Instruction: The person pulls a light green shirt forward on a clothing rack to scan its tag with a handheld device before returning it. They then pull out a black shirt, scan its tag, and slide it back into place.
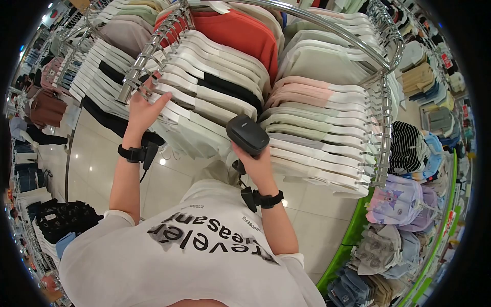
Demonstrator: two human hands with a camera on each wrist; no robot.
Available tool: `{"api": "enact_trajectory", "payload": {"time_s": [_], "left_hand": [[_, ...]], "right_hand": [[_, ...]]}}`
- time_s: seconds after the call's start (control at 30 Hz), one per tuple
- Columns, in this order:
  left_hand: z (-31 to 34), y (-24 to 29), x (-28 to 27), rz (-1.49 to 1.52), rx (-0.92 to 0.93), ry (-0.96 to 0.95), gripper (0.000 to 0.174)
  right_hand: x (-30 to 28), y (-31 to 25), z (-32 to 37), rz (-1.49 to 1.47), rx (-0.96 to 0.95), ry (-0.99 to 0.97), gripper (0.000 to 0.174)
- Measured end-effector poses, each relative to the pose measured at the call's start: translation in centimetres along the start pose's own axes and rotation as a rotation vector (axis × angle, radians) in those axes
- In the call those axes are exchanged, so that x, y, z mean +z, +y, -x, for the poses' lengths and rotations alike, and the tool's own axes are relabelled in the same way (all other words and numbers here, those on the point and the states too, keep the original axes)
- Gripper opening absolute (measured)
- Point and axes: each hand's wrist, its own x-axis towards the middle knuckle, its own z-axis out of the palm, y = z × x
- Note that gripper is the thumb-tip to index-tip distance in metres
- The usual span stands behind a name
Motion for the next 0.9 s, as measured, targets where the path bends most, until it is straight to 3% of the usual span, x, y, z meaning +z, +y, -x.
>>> {"api": "enact_trajectory", "payload": {"time_s": [0.17, 0.5, 0.77, 0.9], "left_hand": [[0.1, -0.2, 0.8, 0.006, -0.027, 0.108, 0.060], [0.1, -0.1, 0.8, 0.015, -0.006, 0.121, 0.060], [0.3, 0.0, -0.7, 0.141, 0.028, -0.061, 0.084], [0.5, -0.6, -1.1, 0.086, 0.070, -0.070, 0.088]], "right_hand": [[0.0, 1.0, 0.2, 0.079, -0.032, -0.021, 0.034], [0.8, -0.3, 0.9, 0.222, -0.043, -0.082, 0.031], [1.1, -0.3, 0.6, 0.176, -0.028, -0.069, 0.029], [1.1, -0.2, 0.7, 0.152, -0.037, -0.086, 0.030]]}}
